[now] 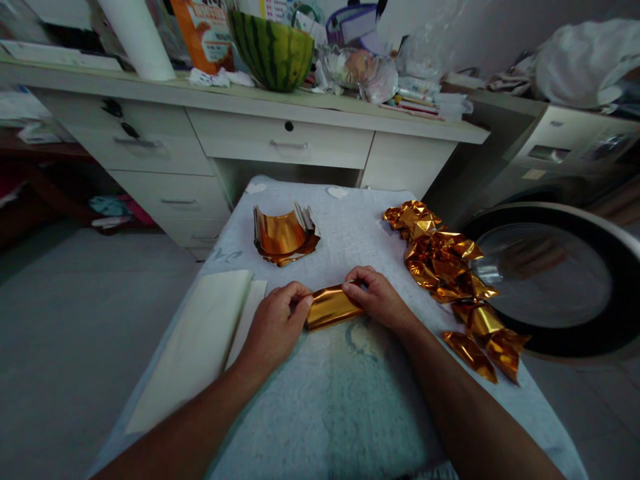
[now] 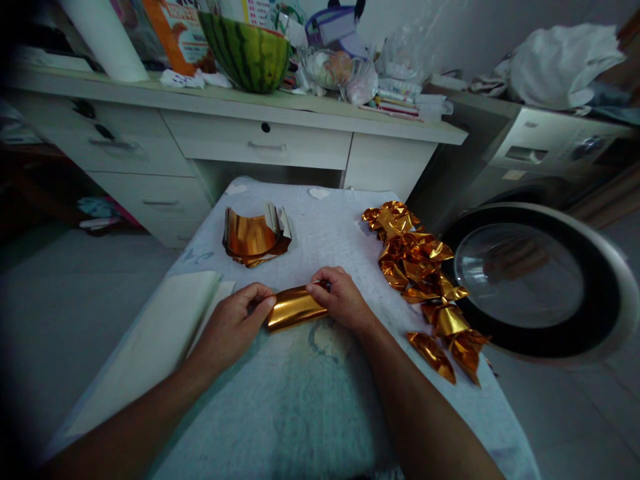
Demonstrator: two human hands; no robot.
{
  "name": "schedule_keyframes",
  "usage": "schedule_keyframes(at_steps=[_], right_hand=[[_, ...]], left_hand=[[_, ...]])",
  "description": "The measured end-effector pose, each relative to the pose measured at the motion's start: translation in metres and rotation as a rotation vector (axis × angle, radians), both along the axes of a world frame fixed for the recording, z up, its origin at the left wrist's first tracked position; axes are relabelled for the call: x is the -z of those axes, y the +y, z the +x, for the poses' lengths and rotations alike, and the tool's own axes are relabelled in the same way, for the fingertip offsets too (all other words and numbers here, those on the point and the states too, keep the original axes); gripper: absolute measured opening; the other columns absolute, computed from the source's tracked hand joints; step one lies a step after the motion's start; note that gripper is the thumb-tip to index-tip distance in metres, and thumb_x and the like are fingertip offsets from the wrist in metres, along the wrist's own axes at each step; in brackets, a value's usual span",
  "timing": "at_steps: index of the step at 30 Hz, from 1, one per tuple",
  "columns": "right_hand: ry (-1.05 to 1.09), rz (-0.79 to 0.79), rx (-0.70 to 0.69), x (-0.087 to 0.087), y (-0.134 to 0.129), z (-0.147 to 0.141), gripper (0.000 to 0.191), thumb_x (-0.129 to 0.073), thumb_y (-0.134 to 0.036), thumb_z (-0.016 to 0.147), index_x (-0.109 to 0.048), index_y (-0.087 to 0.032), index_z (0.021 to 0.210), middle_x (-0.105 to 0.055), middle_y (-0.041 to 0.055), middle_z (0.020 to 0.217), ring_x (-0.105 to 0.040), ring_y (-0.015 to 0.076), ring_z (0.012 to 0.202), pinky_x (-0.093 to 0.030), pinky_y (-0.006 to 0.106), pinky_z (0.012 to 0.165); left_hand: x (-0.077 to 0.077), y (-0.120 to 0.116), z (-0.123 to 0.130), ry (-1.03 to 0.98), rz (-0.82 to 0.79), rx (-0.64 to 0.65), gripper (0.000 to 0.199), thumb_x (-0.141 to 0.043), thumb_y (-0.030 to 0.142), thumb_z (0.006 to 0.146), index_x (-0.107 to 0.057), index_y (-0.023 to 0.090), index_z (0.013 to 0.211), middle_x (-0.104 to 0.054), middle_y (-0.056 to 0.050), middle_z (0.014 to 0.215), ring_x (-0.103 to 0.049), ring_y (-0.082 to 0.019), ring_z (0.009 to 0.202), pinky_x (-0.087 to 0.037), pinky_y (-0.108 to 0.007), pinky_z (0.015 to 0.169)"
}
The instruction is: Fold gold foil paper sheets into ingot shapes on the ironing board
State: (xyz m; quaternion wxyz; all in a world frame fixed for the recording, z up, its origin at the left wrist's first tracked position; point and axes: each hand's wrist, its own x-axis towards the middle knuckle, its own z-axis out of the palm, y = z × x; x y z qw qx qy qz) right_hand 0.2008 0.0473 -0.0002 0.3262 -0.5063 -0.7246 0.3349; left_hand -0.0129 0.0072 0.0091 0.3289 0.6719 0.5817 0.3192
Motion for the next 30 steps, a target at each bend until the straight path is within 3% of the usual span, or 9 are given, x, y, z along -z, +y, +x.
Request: schedule_keyframes(at_steps=[8,16,30], right_hand=[[0.187,-0.2,-0.016,0.002,-0.002,-0.005,0.012,-0.056,-0.031,0.086,-0.057,-0.021,0.079,-0.052,-0.0049,0.061,-0.045,0.011,0.055,-0.036,0.023,0.054],[-0.251,0.088,0.069,0.001,-0.004,-0.009,0.007,-0.063,-0.019,0.084,-0.065,-0.021,0.077,-0.064,0.0,0.073,-0.055,0.0172,0.077,-0.038,0.031,0.076],[-0.322,0.084,0.066,-0.001,-0.004,-0.013,0.009,-0.063,-0.02,0.086,-0.066,-0.021,0.078,-0.066,0.0008,0.073,-0.055,0.0192,0.08,-0.034,0.035,0.082]], left_hand=[[-0.001,0.0,0.0,0.105,0.016,-0.02,0.017,-0.046,0.029,0.089,-0.058,0.022,0.078,-0.066,-0.002,0.077,-0.061,-0.02,0.077,-0.042,-0.03,0.065],[0.004,0.001,0.0,0.371,0.119,0.017,0.012,-0.051,0.017,0.085,-0.06,0.023,0.079,-0.068,-0.002,0.078,-0.059,-0.022,0.078,-0.038,-0.032,0.069],[0.004,0.002,0.001,0.549,0.163,0.028,0.011,-0.052,0.02,0.088,-0.059,0.022,0.079,-0.068,-0.005,0.085,-0.057,-0.025,0.084,-0.036,-0.036,0.073]])
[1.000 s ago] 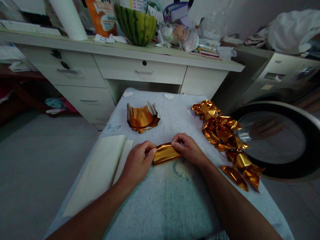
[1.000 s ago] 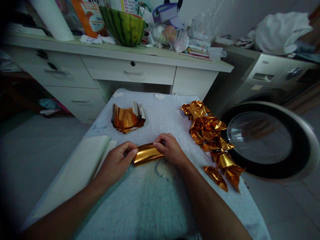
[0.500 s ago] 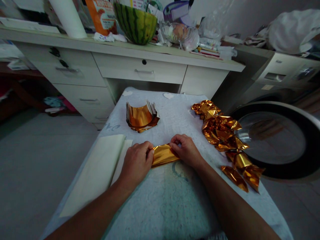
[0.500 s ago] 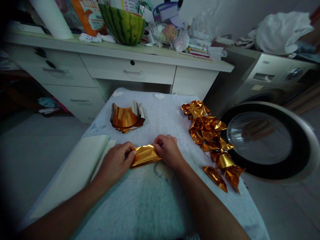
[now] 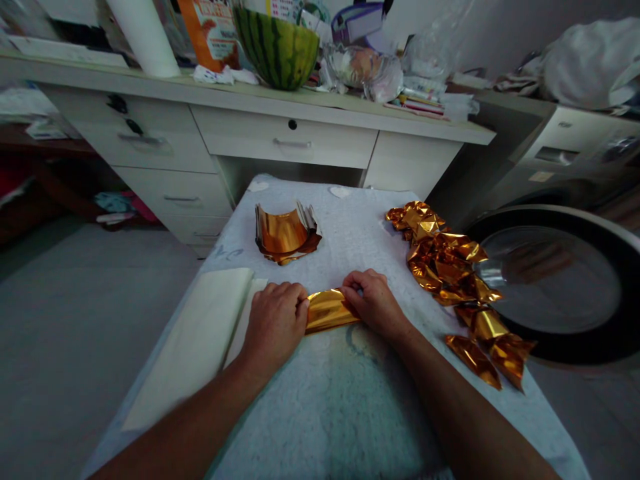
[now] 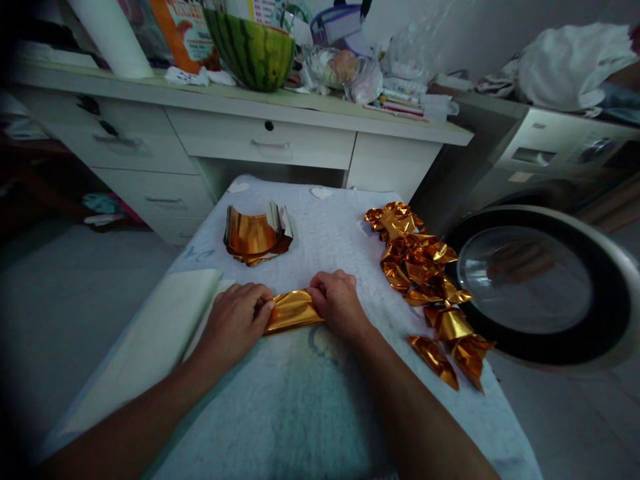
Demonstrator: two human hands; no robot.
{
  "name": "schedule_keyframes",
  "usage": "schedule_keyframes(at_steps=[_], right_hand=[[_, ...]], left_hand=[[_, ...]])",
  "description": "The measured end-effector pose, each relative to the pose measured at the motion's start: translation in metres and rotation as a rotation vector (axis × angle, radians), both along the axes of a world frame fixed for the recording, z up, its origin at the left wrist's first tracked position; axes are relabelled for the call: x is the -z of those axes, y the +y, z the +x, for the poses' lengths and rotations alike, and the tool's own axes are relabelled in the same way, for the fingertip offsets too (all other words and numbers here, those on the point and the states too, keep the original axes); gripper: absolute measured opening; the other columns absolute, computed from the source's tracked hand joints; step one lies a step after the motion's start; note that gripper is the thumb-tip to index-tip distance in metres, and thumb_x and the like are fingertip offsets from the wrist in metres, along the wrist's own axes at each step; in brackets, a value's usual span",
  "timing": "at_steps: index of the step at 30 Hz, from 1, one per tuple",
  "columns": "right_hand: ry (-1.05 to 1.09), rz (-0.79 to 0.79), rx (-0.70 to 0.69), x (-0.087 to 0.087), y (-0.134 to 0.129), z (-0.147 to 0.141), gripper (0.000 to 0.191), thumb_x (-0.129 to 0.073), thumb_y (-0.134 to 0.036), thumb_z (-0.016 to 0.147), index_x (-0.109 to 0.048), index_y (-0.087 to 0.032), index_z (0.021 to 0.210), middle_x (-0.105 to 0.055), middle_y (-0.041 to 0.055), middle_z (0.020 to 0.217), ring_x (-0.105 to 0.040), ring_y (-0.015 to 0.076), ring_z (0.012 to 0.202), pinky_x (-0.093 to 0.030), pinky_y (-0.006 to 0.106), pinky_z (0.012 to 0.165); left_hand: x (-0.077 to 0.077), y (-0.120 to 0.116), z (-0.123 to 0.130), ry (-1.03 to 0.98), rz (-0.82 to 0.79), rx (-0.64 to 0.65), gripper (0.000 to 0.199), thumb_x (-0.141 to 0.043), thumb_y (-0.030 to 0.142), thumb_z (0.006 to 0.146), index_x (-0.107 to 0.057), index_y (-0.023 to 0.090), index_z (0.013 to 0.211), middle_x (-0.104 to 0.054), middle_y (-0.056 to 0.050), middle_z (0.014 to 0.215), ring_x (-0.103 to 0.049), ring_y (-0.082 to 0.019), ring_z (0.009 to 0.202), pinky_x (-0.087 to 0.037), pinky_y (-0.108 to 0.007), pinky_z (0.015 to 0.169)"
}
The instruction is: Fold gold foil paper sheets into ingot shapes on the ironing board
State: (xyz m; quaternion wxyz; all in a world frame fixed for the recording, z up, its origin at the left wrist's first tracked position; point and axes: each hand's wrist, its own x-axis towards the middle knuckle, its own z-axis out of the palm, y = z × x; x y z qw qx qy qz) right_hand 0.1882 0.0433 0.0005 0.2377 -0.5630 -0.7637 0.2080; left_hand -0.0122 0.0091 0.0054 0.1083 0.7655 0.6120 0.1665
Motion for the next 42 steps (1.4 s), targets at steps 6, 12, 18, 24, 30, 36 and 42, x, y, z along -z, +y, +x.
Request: schedule_keyframes(at_steps=[6,12,18,24,30,36,42], right_hand=[[-0.026,0.018,-0.007,0.002,-0.001,-0.001,0.01,-0.063,-0.02,0.086,-0.065,-0.022,0.076,-0.066,0.0008,0.073,-0.053,0.0206,0.082,-0.031,0.037,0.083],[-0.061,0.015,0.009,0.004,-0.001,-0.002,0.008,-0.064,-0.019,0.084,-0.063,-0.021,0.076,-0.064,0.0013,0.073,-0.052,0.0219,0.083,-0.03,0.038,0.083],[-0.036,0.036,0.061,0.007,0.0,-0.003,0.014,-0.067,-0.018,0.08,-0.059,-0.021,0.091,-0.062,0.0009,0.074,-0.053,0.0222,0.083,-0.031,0.037,0.083],[-0.057,0.039,0.049,0.008,0.0,-0.001,0.007,-0.065,-0.018,0.081,-0.059,-0.021,0.082,-0.061,-0.0007,0.071,-0.051,0.0206,0.082,-0.03,0.035,0.082],[-0.061,0.094,0.076,0.003,-0.001,0.002,0.008,-0.063,-0.019,0.082,-0.064,-0.021,0.09,-0.066,0.0024,0.086,-0.052,0.0227,0.09,-0.032,0.037,0.084],[0.0,0.272,-0.099,-0.02,-0.017,-0.007,0.015,-0.053,-0.011,0.086,-0.063,-0.019,0.093,-0.066,0.0045,0.099,-0.051,0.0223,0.097,-0.032,0.038,0.087],[-0.021,0.138,-0.421,-0.023,-0.028,-0.021,0.017,-0.048,-0.012,0.091,-0.064,-0.017,0.093,-0.066,0.0034,0.088,-0.056,0.0175,0.085,-0.037,0.033,0.081]], left_hand=[[0.0,0.0,0.001,0.064,0.006,-0.023,0.013,-0.052,0.022,0.088,-0.06,0.023,0.078,-0.068,-0.006,0.085,-0.056,-0.027,0.085,-0.034,-0.037,0.071],[0.003,0.001,0.001,0.047,0.007,-0.049,0.004,-0.055,0.021,0.086,-0.06,0.022,0.085,-0.066,-0.006,0.09,-0.056,-0.029,0.09,-0.035,-0.038,0.074],[0.005,0.002,0.002,-0.012,0.059,-0.091,0.02,-0.06,0.018,0.083,-0.058,0.019,0.104,-0.064,-0.008,0.101,-0.054,-0.029,0.098,-0.036,-0.039,0.08],[0.0,0.006,-0.002,-0.005,-0.024,0.02,0.015,-0.058,0.02,0.088,-0.072,0.026,0.089,-0.067,-0.003,0.093,-0.054,-0.026,0.091,-0.037,-0.037,0.08],[-0.007,0.007,-0.007,-0.003,-0.072,0.06,0.018,-0.06,0.021,0.089,-0.075,0.027,0.096,-0.067,-0.003,0.094,-0.056,-0.023,0.091,-0.04,-0.035,0.082],[-0.009,0.005,-0.008,0.025,-0.07,0.086,0.018,-0.061,0.022,0.088,-0.076,0.028,0.096,-0.065,-0.003,0.092,-0.057,-0.023,0.089,-0.041,-0.036,0.08],[-0.006,0.005,-0.008,0.04,-0.047,0.089,0.019,-0.06,0.022,0.089,-0.075,0.026,0.099,-0.065,-0.004,0.092,-0.057,-0.024,0.09,-0.042,-0.037,0.079]])
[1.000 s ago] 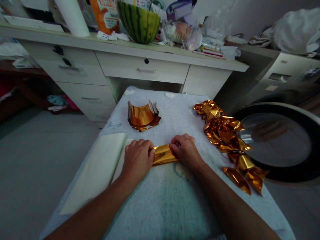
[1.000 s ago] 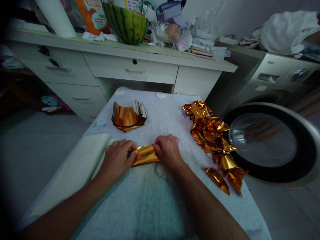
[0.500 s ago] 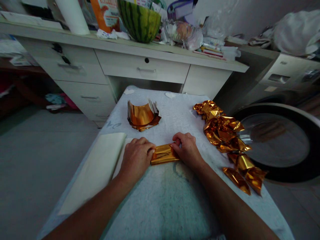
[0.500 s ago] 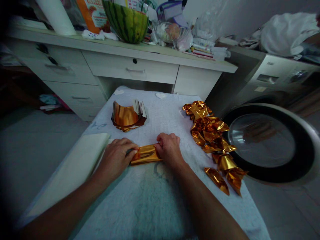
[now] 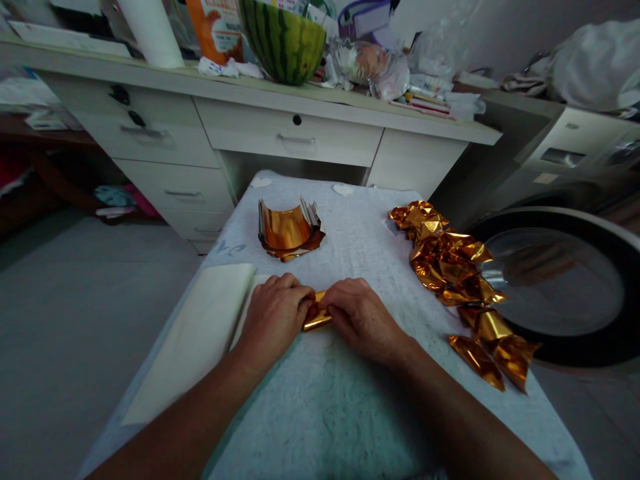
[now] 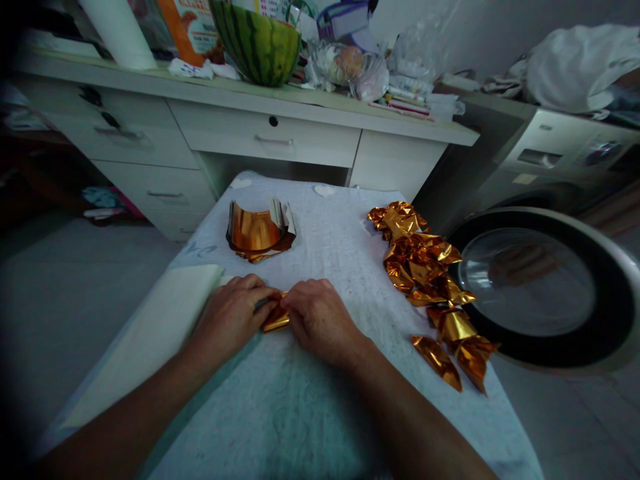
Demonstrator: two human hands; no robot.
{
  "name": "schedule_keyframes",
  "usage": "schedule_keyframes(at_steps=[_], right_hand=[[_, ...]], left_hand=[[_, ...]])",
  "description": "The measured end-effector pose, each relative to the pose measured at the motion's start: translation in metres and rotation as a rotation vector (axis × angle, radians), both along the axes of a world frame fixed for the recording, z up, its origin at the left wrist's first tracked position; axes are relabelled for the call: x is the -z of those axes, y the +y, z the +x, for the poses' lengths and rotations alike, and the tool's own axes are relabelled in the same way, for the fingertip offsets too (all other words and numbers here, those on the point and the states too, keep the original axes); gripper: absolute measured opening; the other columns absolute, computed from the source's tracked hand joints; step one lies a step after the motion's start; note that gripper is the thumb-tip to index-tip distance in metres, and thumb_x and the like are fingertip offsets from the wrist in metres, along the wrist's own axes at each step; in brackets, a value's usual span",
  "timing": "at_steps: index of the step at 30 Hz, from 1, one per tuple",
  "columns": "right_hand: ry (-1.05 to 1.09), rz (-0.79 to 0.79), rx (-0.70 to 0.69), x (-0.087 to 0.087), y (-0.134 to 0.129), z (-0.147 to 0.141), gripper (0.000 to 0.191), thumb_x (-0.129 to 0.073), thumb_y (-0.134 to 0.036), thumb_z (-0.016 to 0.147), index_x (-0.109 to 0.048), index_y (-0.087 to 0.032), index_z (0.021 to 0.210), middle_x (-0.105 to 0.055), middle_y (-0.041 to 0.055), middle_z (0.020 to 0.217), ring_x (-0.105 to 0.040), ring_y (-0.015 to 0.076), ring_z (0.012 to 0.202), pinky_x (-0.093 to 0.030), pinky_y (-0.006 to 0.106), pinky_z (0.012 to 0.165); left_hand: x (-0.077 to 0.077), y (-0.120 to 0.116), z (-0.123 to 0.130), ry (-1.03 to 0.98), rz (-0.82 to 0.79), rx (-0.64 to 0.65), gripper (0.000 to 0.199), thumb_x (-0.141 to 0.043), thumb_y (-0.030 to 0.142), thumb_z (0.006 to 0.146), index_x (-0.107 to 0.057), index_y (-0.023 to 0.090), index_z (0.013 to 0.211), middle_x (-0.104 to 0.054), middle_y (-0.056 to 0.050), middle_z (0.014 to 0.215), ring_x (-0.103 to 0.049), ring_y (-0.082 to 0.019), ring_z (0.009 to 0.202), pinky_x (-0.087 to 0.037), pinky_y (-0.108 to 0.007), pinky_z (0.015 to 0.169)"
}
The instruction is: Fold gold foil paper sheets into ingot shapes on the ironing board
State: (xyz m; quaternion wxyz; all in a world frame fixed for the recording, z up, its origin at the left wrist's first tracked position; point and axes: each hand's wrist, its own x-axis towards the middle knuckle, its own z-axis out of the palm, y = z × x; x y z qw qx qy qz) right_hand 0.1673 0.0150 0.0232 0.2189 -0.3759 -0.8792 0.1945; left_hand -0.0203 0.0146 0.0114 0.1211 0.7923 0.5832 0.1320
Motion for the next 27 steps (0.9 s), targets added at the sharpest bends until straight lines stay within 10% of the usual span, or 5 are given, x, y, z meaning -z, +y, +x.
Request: schedule_keyframes(at_steps=[27], right_hand=[[-0.325,-0.012,-0.126,-0.006,-0.023,0.003,0.04,-0.064,-0.038,0.089,-0.06,-0.02,0.124,-0.057,0.0112,0.122,-0.05,0.0271,0.115,-0.042,0.045,0.102]], left_hand=[[0.009,0.005,-0.003,-0.075,0.018,-0.013,0.025,-0.053,0.015,0.089,-0.073,0.026,0.096,-0.064,-0.004,0.093,-0.057,-0.022,0.091,-0.043,-0.035,0.085]])
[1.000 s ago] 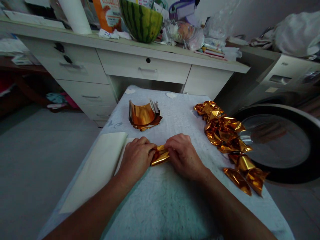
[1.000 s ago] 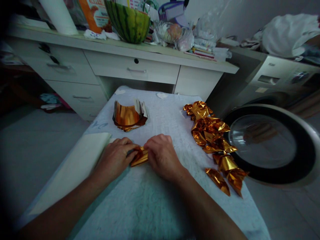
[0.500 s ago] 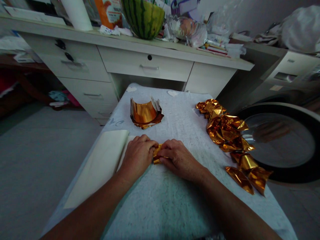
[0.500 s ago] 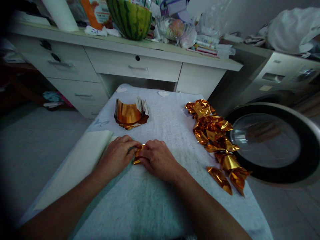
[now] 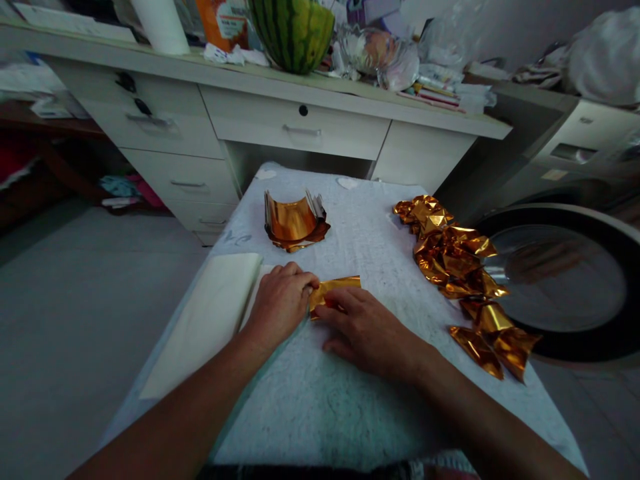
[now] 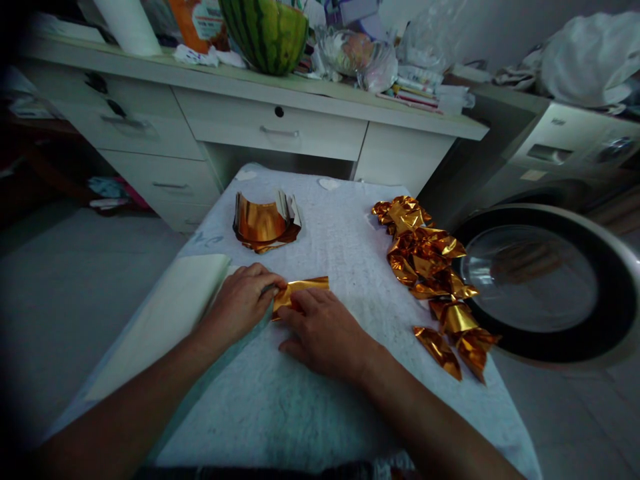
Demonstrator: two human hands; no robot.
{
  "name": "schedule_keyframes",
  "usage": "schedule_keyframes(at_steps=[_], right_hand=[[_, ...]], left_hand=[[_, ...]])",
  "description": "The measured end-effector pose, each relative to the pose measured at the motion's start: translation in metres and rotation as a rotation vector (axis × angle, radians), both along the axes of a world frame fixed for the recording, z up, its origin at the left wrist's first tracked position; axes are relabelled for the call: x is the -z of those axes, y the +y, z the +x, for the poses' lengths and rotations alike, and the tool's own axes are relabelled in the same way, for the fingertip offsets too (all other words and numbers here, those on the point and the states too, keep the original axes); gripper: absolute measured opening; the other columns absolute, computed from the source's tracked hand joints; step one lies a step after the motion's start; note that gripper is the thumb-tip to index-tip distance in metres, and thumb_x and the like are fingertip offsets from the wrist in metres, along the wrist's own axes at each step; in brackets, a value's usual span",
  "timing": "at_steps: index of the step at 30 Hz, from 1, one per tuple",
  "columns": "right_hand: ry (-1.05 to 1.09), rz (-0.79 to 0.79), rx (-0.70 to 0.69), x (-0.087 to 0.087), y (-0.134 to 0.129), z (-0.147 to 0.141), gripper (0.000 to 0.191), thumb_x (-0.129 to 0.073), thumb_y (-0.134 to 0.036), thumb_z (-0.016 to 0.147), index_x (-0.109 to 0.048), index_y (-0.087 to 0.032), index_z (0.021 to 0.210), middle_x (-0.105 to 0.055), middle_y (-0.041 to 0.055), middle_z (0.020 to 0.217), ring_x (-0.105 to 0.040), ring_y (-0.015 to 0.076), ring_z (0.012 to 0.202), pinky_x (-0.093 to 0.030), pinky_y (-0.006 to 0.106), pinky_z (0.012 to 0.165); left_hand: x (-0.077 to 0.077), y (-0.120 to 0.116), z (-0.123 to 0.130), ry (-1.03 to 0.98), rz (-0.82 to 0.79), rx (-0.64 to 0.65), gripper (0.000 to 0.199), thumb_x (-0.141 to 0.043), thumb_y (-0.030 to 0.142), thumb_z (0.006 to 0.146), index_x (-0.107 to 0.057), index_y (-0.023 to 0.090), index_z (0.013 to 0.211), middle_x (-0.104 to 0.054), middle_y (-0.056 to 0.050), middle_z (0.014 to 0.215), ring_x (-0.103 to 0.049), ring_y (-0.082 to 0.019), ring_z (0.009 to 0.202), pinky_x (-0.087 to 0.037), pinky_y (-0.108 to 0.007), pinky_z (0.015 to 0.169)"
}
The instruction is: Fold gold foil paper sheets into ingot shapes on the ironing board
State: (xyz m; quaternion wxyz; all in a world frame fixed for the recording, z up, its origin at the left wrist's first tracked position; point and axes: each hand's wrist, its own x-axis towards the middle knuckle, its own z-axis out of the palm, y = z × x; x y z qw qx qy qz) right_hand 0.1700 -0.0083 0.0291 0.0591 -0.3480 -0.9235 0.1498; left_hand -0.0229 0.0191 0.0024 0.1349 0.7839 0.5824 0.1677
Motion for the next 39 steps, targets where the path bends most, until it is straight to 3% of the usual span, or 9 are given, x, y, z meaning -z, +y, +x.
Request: schedule_keyframes(at_steps=[7,33,39], right_hand=[[0.039,0.069,0.016,0.019,-0.011,0.006,0.065,-0.056,-0.058,0.089,-0.048,-0.02,0.141,-0.046,0.0154,0.139,-0.041,0.0341,0.124,-0.038,0.053,0.105],[0.069,0.054,0.029,0.021,-0.012,0.007,0.062,-0.055,-0.058,0.089,-0.051,-0.021,0.139,-0.046,0.0166,0.138,-0.041,0.0348,0.125,-0.038,0.055,0.105],[0.072,0.048,0.034,0.019,-0.012,0.005,0.061,-0.057,-0.057,0.088,-0.053,-0.021,0.137,-0.047,0.0156,0.138,-0.043,0.0339,0.122,-0.039,0.054,0.104]], left_hand=[[-0.004,-0.001,-0.001,0.014,-0.004,0.013,0.023,-0.052,0.016,0.089,-0.072,0.025,0.095,-0.064,-0.004,0.093,-0.057,-0.022,0.09,-0.043,-0.035,0.084],[-0.002,-0.001,-0.004,-0.045,-0.006,-0.031,0.018,-0.059,0.014,0.084,-0.064,0.02,0.101,-0.065,-0.006,0.101,-0.059,-0.023,0.097,-0.044,-0.037,0.088],[-0.004,-0.001,-0.003,-0.062,0.04,-0.048,0.011,-0.061,0.012,0.08,-0.057,0.021,0.085,-0.061,-0.003,0.089,-0.056,-0.022,0.089,-0.044,-0.035,0.08]])
